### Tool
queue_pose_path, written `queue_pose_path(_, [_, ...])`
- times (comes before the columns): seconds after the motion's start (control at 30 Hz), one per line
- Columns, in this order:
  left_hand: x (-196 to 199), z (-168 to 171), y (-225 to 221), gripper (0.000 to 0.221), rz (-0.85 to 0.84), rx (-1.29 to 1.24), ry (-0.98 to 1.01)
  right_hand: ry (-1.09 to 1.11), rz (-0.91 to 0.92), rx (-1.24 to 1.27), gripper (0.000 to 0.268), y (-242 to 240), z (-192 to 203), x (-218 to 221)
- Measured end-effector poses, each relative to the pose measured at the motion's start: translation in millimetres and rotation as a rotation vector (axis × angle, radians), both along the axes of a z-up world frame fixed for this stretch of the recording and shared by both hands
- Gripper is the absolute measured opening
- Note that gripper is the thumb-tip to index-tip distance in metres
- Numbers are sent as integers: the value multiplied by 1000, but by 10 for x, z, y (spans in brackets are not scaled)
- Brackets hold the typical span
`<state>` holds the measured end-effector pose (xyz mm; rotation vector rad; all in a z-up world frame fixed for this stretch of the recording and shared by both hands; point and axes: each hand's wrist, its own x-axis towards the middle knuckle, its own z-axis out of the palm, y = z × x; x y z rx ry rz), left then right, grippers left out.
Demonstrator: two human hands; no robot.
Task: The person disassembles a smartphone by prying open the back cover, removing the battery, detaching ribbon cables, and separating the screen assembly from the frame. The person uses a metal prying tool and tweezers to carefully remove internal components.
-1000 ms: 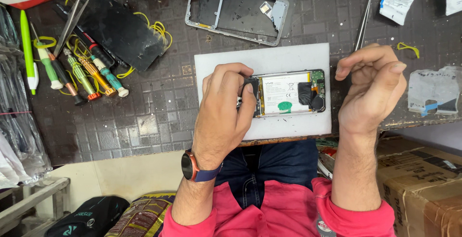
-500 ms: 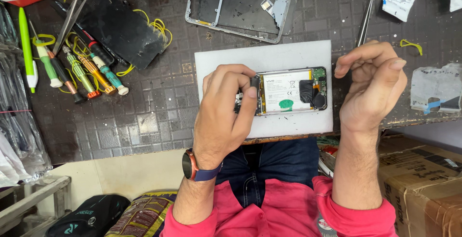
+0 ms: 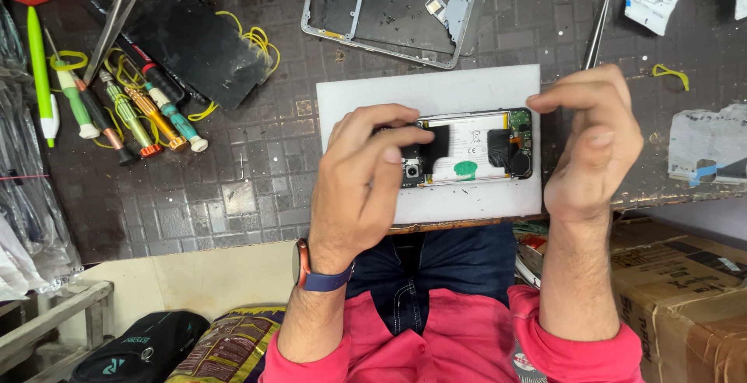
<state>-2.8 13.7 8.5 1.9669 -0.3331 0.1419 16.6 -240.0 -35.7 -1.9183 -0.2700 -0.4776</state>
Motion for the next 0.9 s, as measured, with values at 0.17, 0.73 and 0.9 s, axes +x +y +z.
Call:
queue_pose_path(0.17, [50,3,31,32,-115,172,-77,25,38,53,81,29,41,-5])
queue_pose_path(0.73, [-79,-441,52,83,132,-657,56,-1,-19,-67,73,56,84,15])
queue_pose_path(0.9, [-81,-429,50,84,149,-597,53,-31,-40,-153,65,68,102,-14])
